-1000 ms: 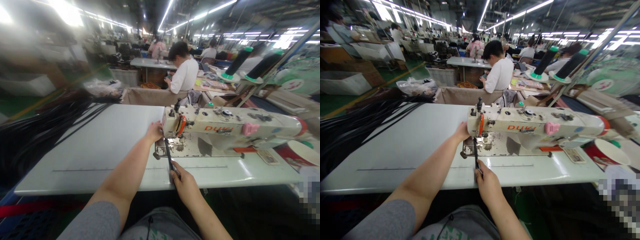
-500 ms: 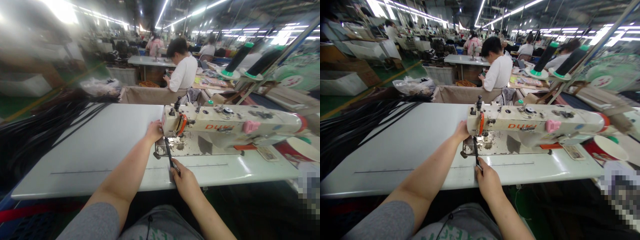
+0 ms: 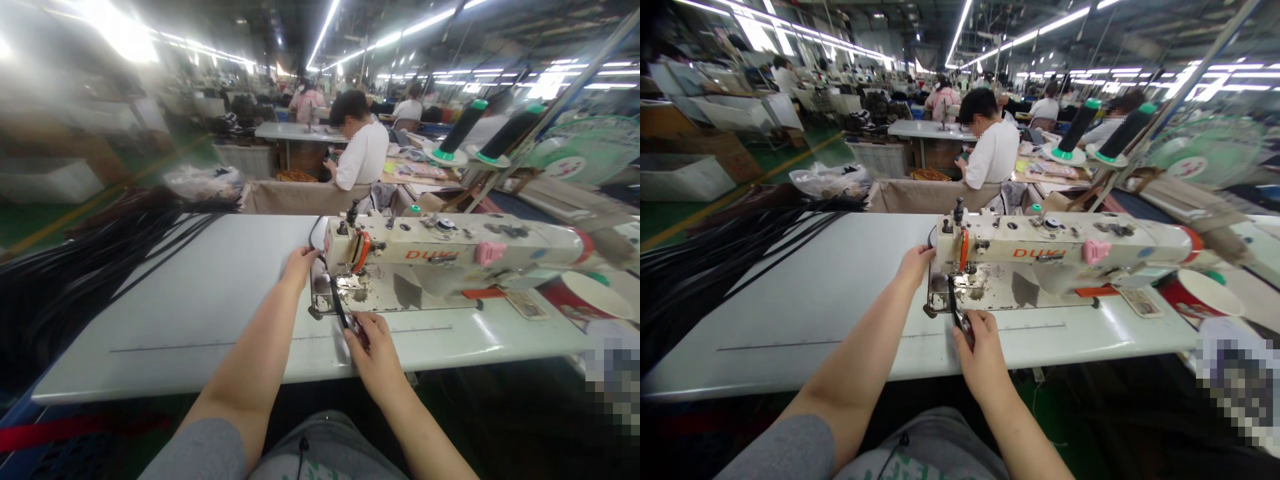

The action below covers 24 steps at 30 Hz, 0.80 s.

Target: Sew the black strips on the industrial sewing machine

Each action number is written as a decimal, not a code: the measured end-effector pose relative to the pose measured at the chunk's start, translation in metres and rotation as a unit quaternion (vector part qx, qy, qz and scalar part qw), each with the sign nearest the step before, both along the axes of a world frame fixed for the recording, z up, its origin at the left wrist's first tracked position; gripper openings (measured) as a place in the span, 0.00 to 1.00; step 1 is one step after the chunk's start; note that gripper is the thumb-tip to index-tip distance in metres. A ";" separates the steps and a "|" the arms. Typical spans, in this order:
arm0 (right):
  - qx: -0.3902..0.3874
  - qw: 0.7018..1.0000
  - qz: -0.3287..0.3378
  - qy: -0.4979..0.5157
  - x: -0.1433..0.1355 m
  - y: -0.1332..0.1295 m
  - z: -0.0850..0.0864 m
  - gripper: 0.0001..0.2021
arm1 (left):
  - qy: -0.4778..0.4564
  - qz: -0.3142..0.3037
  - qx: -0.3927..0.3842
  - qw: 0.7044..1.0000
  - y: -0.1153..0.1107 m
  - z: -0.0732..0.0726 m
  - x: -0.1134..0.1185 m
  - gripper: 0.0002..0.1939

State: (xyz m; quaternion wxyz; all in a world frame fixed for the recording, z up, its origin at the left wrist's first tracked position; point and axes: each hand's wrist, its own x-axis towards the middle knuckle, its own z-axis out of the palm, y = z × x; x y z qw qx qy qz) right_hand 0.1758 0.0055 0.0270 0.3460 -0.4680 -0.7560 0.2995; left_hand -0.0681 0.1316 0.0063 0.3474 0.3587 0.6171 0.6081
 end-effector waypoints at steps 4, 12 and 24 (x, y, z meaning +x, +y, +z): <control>0.001 0.999 0.021 0.035 -0.007 0.002 0.009 0.14 | -0.124 0.007 0.034 0.992 -0.026 0.002 -0.002 0.10; -0.263 0.948 0.135 0.119 -0.048 0.005 0.012 0.22 | -0.175 0.060 0.090 0.979 -0.097 0.003 -0.009 0.20; -0.405 0.872 0.136 0.238 -0.099 0.029 0.006 0.26 | 0.044 0.083 0.090 0.992 -0.179 0.015 -0.005 0.18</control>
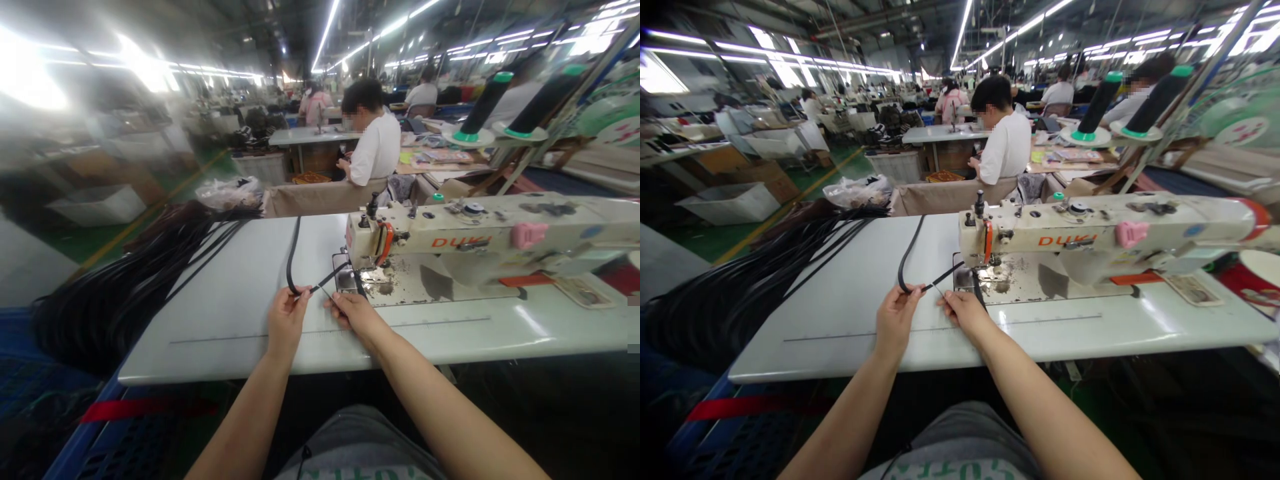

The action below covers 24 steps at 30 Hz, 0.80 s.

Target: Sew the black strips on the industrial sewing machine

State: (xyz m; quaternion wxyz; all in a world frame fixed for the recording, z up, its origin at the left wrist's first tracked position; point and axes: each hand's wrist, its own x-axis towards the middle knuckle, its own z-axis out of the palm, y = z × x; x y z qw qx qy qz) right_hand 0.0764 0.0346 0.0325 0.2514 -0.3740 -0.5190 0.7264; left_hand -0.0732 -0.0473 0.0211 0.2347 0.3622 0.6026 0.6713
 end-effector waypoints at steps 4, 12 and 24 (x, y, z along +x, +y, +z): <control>-0.049 0.997 0.036 0.037 -0.007 -0.001 0.001 0.28 | -0.001 0.002 0.003 1.000 -0.013 -0.002 -0.002 0.16; 0.029 0.998 0.060 0.008 -0.013 -0.008 0.008 0.26 | -0.020 0.007 -0.009 1.000 -0.029 -0.002 -0.002 0.16; 0.518 0.700 -0.025 -0.491 0.056 -0.020 0.006 0.19 | 0.045 -0.066 -0.191 0.978 -0.046 -0.004 -0.061 0.22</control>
